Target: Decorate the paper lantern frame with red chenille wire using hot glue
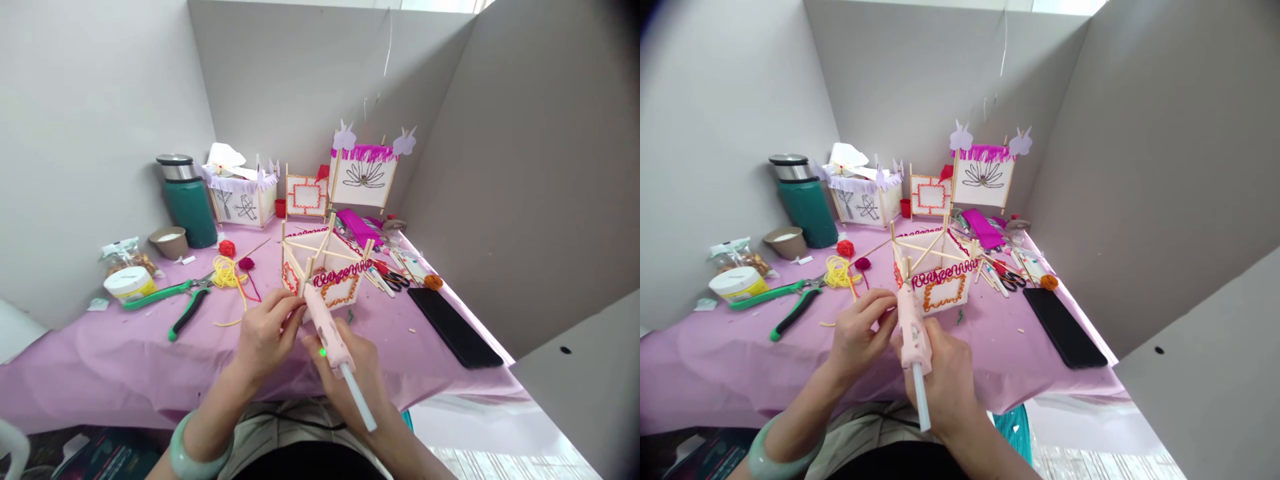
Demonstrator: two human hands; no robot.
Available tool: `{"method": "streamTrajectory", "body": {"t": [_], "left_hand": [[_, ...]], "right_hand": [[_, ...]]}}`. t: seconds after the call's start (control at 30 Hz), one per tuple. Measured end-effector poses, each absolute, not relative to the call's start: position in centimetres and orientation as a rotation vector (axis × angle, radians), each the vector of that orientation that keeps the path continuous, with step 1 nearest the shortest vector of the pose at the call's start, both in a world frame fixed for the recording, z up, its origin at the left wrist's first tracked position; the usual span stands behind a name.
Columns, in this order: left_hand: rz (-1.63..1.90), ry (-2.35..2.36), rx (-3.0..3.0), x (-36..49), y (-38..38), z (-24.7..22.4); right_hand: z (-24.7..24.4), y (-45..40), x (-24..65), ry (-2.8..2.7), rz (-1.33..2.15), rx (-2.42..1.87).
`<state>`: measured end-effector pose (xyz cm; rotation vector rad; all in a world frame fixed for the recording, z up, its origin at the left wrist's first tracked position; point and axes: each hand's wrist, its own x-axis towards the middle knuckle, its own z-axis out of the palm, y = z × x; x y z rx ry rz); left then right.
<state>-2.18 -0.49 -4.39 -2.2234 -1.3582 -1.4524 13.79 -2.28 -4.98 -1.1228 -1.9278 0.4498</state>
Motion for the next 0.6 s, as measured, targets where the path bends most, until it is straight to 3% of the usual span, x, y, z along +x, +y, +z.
{"method": "streamTrajectory", "body": {"t": [0.17, 0.6], "left_hand": [[-1.444, -1.357, -2.229, -2.2, -0.5, -4.4], [-1.457, -1.411, -2.227, -2.3, -0.8, -4.9]], "right_hand": [[-4.8, -2.5, 13.9, -1.921, 0.404, -1.131], [-4.8, -4.5, 14.2, -1.96, 0.689, -0.966]]}}
